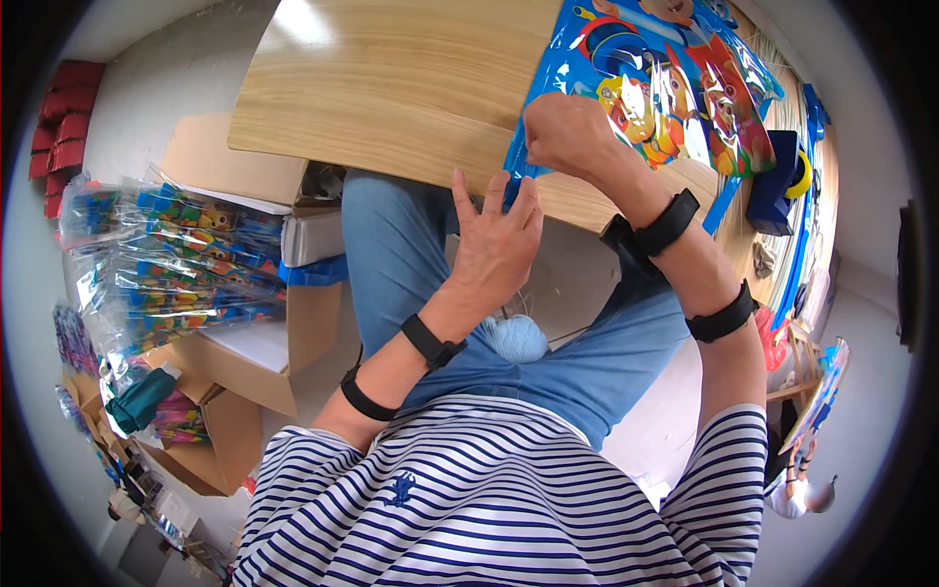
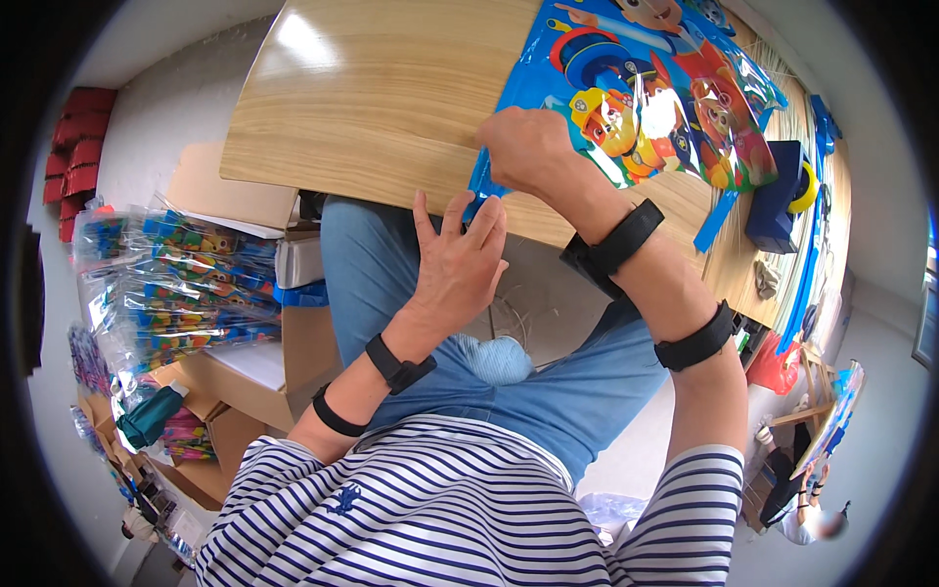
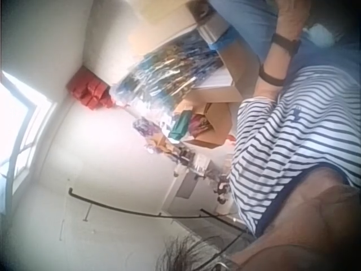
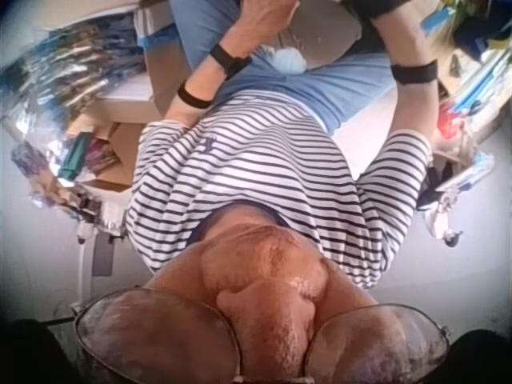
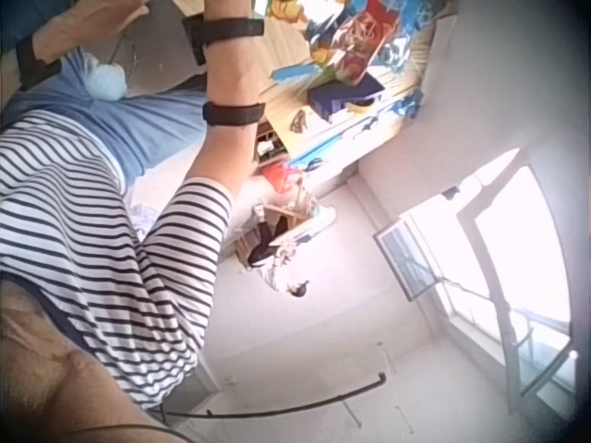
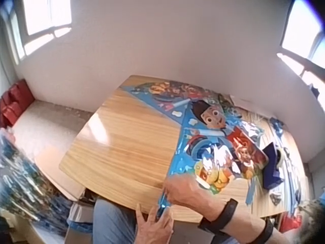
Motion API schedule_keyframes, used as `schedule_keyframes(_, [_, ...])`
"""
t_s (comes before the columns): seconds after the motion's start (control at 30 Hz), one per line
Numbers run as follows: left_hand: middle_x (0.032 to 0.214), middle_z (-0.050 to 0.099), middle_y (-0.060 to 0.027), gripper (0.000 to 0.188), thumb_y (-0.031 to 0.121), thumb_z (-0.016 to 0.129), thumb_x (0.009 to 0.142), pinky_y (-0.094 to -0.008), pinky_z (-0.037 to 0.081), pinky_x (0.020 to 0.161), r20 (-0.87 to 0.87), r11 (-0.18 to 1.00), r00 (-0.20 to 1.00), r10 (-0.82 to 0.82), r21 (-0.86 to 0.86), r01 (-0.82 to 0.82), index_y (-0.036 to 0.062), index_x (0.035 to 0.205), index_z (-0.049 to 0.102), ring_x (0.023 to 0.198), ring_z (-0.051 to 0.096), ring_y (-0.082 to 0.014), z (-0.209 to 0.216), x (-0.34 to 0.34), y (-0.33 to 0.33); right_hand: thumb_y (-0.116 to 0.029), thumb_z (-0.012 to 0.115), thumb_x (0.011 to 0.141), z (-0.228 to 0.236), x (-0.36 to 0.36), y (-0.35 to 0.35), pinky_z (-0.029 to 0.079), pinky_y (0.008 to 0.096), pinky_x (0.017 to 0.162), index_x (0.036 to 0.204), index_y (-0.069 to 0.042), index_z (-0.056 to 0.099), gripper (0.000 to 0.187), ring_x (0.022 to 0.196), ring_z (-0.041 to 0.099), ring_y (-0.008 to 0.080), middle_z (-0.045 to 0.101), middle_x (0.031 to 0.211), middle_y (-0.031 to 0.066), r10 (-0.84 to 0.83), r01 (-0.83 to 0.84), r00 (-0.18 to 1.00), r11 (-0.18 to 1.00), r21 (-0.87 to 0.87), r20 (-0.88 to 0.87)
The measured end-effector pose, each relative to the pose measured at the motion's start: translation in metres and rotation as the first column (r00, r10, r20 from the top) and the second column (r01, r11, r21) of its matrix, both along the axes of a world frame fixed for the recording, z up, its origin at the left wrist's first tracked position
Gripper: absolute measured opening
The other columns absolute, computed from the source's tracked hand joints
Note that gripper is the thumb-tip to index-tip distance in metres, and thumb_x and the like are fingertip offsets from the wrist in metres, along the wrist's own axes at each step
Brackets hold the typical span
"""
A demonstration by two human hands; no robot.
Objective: Assembling a kite by attaching plastic sheeting to a frame and using tape for reinforcement.
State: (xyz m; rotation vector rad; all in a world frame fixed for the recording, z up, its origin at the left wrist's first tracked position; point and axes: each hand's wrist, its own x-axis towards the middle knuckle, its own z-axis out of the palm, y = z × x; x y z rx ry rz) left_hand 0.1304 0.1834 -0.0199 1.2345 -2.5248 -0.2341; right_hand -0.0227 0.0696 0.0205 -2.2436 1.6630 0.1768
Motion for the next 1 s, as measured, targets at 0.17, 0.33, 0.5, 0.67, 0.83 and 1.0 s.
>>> schedule_keyframes(0.17, [0.133, 0.047, -0.0067, 0.062, 0.021, 0.081, 0.068, -0.0725, 0.022, 0.105, 0.0, 1.0, 1.0, -0.001, -0.008, 0.001, -0.0003, 0.123, 0.06, 0.125, 0.044, -0.032, 0.002, -0.004, 0.001, -0.02, 0.076, 0.065, -0.006, -0.019, 0.0, 0.053, 0.0428, 0.066, 0.071, -0.004, 0.067, 0.019, 0.075, 0.067, 0.0346, 0.068, 0.076, 0.0152, -0.106, 0.124, 0.991, 0.961, -0.246, 0.084])
schedule_keyframes(0.33, [0.133, 0.047, -0.0067, 0.062, 0.021, 0.081, 0.069, -0.0724, 0.021, 0.106, 0.022, 1.0, 1.0, -0.001, 0.009, 0.001, 0.0002, 0.123, 0.06, 0.125, 0.044, -0.0321, 0.0, 0.001, 0.001, -0.023, 0.081, 0.065, 0.016, -0.019, 0.002, 0.048, 0.0393, 0.061, 0.069, -0.001, 0.06, 0.03, 0.066, 0.064, 0.0312, 0.064, 0.069, 0.0135, -0.239, 0.291, 0.916, 0.949, -0.121, 0.323])
schedule_keyframes(0.5, [0.132, 0.048, -0.006, 0.062, 0.022, 0.081, 0.068, -0.0721, 0.02, 0.106, 0.014, 1.0, 1.0, -0.004, 0.006, 0.004, 0.0005, 0.122, 0.06, 0.126, 0.044, -0.0317, 0.002, -0.001, 0.0, -0.028, 0.087, 0.06, -0.02, -0.017, 0.02, 0.047, 0.0379, 0.058, 0.068, -0.004, 0.065, 0.033, 0.064, 0.064, 0.0272, 0.064, 0.064, 0.0114, -0.357, 0.363, 0.873, 0.931, 0.044, 0.332])
schedule_keyframes(0.67, [0.132, 0.048, -0.0053, 0.061, 0.022, 0.081, 0.069, -0.0717, 0.02, 0.106, -0.003, 0.999, 1.0, -0.015, 0.029, 0.015, 0.0006, 0.122, 0.06, 0.125, 0.045, -0.031, 0.004, -0.001, -0.002, -0.031, 0.087, 0.059, -0.03, -0.017, 0.014, 0.048, 0.0384, 0.058, 0.068, -0.005, 0.069, 0.033, 0.065, 0.065, 0.027, 0.066, 0.066, 0.0096, -0.489, 0.518, 0.82, 0.855, -0.022, 0.297])
schedule_keyframes(0.83, [0.131, 0.049, -0.0053, 0.06, 0.025, 0.081, 0.069, -0.0731, 0.02, 0.105, 0.024, 0.999, 0.999, -0.046, 0.001, 0.046, 0.0018, 0.121, 0.06, 0.124, 0.046, -0.0292, 0.005, 0.005, -0.005, -0.034, 0.082, 0.069, -0.022, -0.034, 0.03, 0.051, 0.0402, 0.066, 0.072, -0.007, 0.07, 0.03, 0.073, 0.068, 0.0309, 0.069, 0.071, 0.0123, -0.559, 0.637, 0.705, 0.77, -0.044, 0.437])
schedule_keyframes(1.0, [0.13, 0.05, -0.0055, 0.059, 0.027, 0.081, 0.069, -0.0741, 0.02, 0.105, 0.039, 0.996, 0.995, -0.092, -0.011, 0.093, 0.0026, 0.119, 0.061, 0.122, 0.048, -0.029, 0.005, 0.011, -0.011, -0.032, 0.078, 0.073, -0.018, -0.076, 0.051, 0.049, 0.0403, 0.065, 0.074, -0.004, 0.068, 0.029, 0.071, 0.066, 0.0316, 0.067, 0.069, 0.0132, -0.555, 0.65, 0.734, 0.742, -0.166, 0.391])
